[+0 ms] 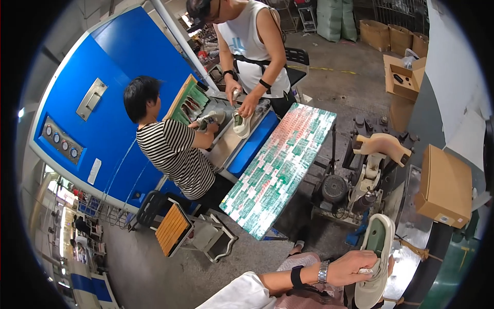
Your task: Insert shoe lasts into uppers and organize them on a rack at a manufacturing station.
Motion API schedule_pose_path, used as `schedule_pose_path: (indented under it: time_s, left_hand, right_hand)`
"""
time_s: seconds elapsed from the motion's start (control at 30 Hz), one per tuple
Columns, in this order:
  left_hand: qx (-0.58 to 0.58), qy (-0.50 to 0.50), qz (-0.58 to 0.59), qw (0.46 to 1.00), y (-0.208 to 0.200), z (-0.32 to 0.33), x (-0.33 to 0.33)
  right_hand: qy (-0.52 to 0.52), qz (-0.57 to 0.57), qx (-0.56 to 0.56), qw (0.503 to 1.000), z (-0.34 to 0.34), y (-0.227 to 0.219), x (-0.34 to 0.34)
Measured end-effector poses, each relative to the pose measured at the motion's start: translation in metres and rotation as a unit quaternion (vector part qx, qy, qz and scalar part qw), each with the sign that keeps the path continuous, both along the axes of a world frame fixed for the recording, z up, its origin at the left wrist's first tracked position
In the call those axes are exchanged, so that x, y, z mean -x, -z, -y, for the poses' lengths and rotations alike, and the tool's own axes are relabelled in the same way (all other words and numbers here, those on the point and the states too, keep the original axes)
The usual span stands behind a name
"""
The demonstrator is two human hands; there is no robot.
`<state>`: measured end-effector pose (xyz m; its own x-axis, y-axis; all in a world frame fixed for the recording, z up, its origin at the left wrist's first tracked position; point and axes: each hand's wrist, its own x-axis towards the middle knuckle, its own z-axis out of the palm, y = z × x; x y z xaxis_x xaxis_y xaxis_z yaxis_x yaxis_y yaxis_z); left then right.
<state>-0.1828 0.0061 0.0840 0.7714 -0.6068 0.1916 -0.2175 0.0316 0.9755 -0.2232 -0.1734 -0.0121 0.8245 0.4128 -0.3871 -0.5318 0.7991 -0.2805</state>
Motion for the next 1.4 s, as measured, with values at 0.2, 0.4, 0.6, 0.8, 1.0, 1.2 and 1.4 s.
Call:
schedule_pose_path:
  time_s: [0.2,0.4,0.6,0.8,1.0,1.2,1.4]
  left_hand:
    - [-0.079,-0.146,-0.025,0.986,0.017,-0.03,0.0]
    - [-0.101,-0.141,-0.163,0.971,0.072,-0.047,-0.018]
    - [0.062,-0.094,-0.247,0.962,0.117,-0.043,-0.053]
    - [0.17,-0.107,-0.319,0.926,0.151,-0.037,-0.096]
    - [0.172,-0.125,-0.406,0.889,0.162,-0.029,-0.07]
    - [0.189,-0.15,-0.365,0.899,0.156,-0.027,-0.075]
    - [0.242,-0.16,-0.464,0.837,0.169,-0.012,-0.068]
  right_hand:
    - [0.035,-0.004,0.017,0.999,-0.002,-0.004,-0.022]
    - [0.139,0.103,0.355,0.919,-0.007,0.001,-0.039]
    - [0.15,0.179,0.533,0.813,-0.017,-0.03,-0.068]
    - [0.105,0.279,0.762,0.575,-0.036,-0.054,-0.126]
    - [0.098,0.283,0.801,0.518,-0.046,-0.055,-0.114]
    - [0.067,0.367,0.804,0.462,-0.04,-0.069,-0.139]
    - [-0.042,0.363,0.882,0.299,-0.065,-0.078,-0.158]
